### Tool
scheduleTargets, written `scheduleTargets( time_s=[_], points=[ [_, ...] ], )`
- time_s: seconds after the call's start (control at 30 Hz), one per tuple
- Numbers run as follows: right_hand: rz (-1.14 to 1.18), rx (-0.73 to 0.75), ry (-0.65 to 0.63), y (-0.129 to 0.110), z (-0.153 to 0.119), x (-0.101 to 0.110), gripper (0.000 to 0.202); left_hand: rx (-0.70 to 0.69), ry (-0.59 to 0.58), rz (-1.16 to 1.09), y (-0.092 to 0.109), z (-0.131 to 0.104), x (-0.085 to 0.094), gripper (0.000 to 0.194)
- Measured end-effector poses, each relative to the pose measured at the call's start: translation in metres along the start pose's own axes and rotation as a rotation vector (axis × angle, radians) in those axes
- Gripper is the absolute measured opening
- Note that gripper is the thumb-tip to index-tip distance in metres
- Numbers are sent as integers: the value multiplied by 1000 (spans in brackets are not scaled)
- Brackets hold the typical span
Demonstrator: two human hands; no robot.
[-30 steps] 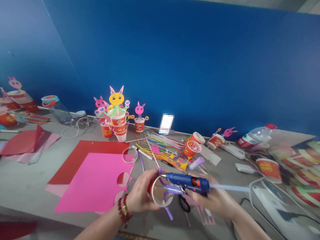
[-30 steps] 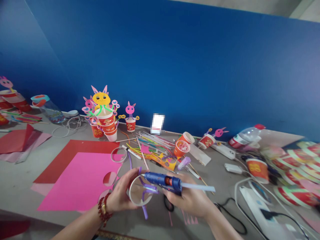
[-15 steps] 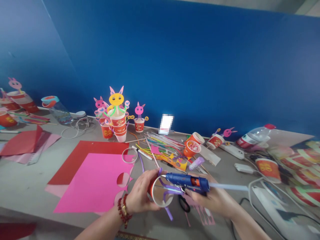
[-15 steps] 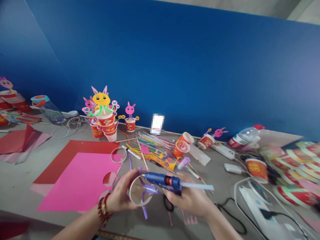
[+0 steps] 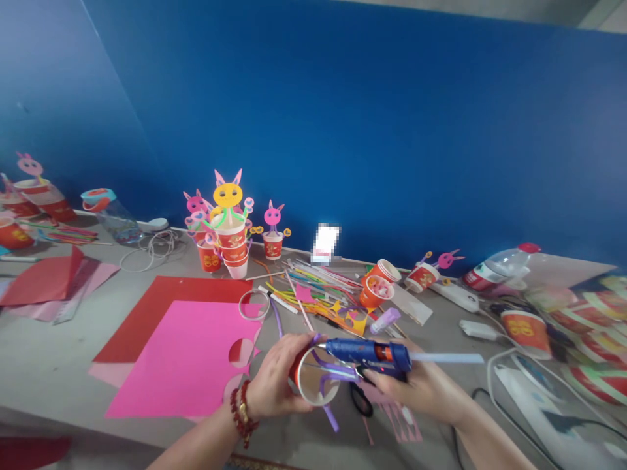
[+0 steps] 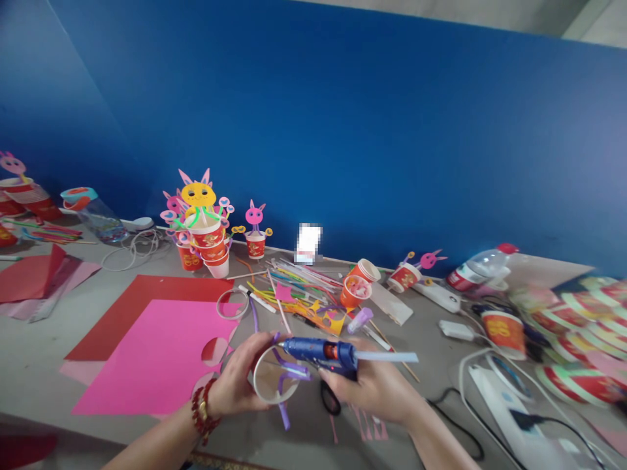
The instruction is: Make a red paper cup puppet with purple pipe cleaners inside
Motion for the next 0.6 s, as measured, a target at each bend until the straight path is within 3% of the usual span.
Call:
scheduleTargets(
  time_s=[0.47, 0.6],
  points=[
    [13, 23, -149, -5, 1, 6, 18, 16, -46, -33, 3, 3, 5, 84],
    [23, 17, -135, -5, 1, 7, 17, 16, -42, -52, 4, 4, 6, 85]
  ],
)
Point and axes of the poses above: each hand's wrist, its own z-axis towards the middle knuckle, its own x-axis out of the back of the hand, y = z × x, the point moved 1 cm from there along z, towards the middle knuckle, and after that the axes turned 13 degrees about -y, right-handed, at the moved point
